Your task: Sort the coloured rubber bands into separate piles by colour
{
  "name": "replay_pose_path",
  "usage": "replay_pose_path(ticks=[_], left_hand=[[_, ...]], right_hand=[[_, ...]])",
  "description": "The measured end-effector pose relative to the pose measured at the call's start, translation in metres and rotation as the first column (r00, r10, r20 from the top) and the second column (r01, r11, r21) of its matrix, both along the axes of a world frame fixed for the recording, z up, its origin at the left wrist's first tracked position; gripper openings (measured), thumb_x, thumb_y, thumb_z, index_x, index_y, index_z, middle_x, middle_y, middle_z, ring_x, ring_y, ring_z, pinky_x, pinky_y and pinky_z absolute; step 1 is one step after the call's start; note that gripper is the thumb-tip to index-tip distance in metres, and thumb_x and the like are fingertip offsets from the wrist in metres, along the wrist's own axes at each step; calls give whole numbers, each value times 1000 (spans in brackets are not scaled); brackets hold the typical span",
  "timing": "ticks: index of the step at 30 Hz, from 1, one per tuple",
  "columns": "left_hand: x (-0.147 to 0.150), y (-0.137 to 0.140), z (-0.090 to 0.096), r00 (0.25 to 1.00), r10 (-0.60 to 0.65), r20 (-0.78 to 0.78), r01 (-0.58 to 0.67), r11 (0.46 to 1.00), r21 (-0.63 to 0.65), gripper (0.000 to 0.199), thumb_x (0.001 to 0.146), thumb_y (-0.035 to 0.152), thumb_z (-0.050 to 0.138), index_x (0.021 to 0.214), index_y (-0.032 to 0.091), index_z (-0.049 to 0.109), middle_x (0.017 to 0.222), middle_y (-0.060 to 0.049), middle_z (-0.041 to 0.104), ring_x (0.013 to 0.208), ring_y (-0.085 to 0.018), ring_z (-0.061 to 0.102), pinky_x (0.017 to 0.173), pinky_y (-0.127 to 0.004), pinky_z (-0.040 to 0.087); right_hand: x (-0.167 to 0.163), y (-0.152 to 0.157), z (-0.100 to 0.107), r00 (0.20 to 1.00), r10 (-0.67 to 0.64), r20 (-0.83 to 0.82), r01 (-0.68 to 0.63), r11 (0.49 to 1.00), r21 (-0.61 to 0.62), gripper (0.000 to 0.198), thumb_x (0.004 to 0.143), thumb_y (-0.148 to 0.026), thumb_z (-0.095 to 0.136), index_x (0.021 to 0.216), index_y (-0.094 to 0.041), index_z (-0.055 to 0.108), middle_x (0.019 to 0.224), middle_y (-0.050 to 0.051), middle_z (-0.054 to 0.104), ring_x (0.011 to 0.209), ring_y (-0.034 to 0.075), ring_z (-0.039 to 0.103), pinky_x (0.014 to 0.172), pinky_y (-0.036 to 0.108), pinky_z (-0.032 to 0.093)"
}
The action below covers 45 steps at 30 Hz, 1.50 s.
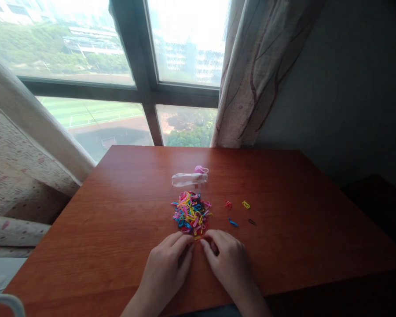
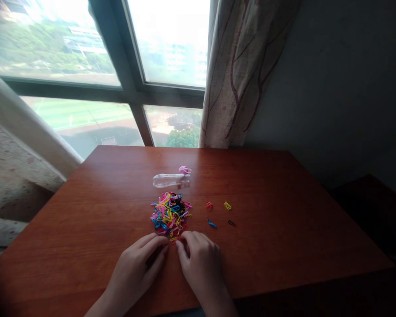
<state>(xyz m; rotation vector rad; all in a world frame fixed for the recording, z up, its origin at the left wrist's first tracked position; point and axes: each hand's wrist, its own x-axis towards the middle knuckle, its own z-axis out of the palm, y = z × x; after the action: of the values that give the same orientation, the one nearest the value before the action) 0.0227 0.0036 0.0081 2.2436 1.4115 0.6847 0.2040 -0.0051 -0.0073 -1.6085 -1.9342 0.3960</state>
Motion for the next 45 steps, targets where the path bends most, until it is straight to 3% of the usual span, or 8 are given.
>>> replay_pose_path(ticks=[16,22,31,37,45], left_hand=[[1,3,-3,999,19,33,-17,999,-33,16,93,20,47,97,24,62,94,-2,70,84,-18,68,73,-28,52],[0,3,-2,1000,21,23,-21,999,-36,16,93,19,47,96,24,62,93,-2,70,82,-18,67,72,-26,51],[-1,4,-4,1000,16,27,-16,1000,-9,15,93,21,49,96,24,63,92,-2,70,82,-17,68,71,-25,51],[-2,2,-5,1000,18,21,-18,1000,-10,15,93,21,48,95,24,62,92,-1,70,82,-18,68,70,-26,51],[0,4,-3,1000,20,12,-20,1000,-2,15,93,21,48,95,25,62,93,-2,70,83,-18,68,69,-25,51]], right_hand=[[0,2,-1,999,24,-34,-24,1000,-17,14,91,-17,54,87,-24,65,78,-1,68,71,16,62,67,25,38],[5,1,-4,985,48,-168,-54,998,-29,13,92,-20,54,87,-23,66,76,0,68,67,15,61,63,24,41],[18,1,1,946,-34,-322,34,999,-4,16,94,-26,53,86,-22,67,72,-1,67,60,13,61,57,20,44],[62,17,3,959,-195,-206,210,976,55,17,93,-32,57,86,-21,68,78,1,70,65,15,65,62,22,46],[73,51,2,979,-205,-3,205,976,79,18,93,-31,54,84,-22,67,74,0,68,63,16,63,61,25,40]])
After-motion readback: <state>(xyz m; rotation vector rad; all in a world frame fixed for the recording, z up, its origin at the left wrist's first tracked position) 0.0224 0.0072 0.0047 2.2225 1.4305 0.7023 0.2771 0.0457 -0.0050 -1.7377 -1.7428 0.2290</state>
